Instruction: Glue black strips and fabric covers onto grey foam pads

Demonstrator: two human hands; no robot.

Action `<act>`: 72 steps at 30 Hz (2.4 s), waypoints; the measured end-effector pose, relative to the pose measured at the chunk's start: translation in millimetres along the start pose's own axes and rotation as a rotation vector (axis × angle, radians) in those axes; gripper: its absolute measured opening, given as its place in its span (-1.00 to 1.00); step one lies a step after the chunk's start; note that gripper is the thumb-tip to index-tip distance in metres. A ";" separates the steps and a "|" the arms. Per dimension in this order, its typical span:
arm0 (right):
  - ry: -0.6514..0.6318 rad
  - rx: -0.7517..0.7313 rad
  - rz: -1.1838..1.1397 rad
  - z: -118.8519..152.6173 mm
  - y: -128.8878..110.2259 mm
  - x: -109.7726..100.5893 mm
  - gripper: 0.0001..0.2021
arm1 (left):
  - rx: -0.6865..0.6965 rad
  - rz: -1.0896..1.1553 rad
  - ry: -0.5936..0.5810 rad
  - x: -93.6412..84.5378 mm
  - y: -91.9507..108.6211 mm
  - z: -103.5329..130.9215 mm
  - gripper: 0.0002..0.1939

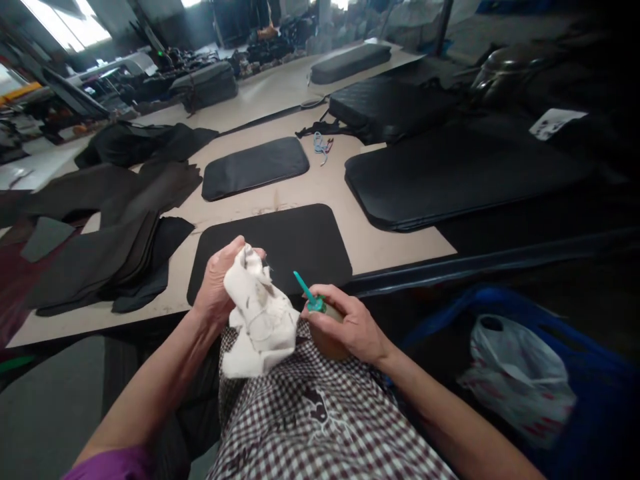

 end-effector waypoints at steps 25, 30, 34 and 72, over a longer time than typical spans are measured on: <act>0.052 0.104 -0.804 16.7 70.6 -13.1 -0.32 | 0.948 -1.169 -0.154 204.1 138.6 -317.8 -0.91; 0.156 0.098 -0.745 21.7 61.4 -35.5 -0.37 | 0.702 -1.234 -0.273 220.6 101.1 -353.5 -0.45; 0.231 0.088 -0.497 22.0 38.8 -59.4 -0.44 | 0.611 -1.090 -0.335 182.4 64.5 -304.4 -0.57; -0.282 0.429 -1.012 -11.8 31.8 91.4 -0.14 | 0.476 -0.149 -0.312 -31.1 -8.4 66.2 -0.88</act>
Point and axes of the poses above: each hand's wrist, its own z-axis away from the middle knuckle, its own x-axis out of the palm, y = z × x, the point moved 8 cm from there along -z, towards the middle knuckle, and after that the axes turned 9 degrees about -y, right-handed, at the moved point
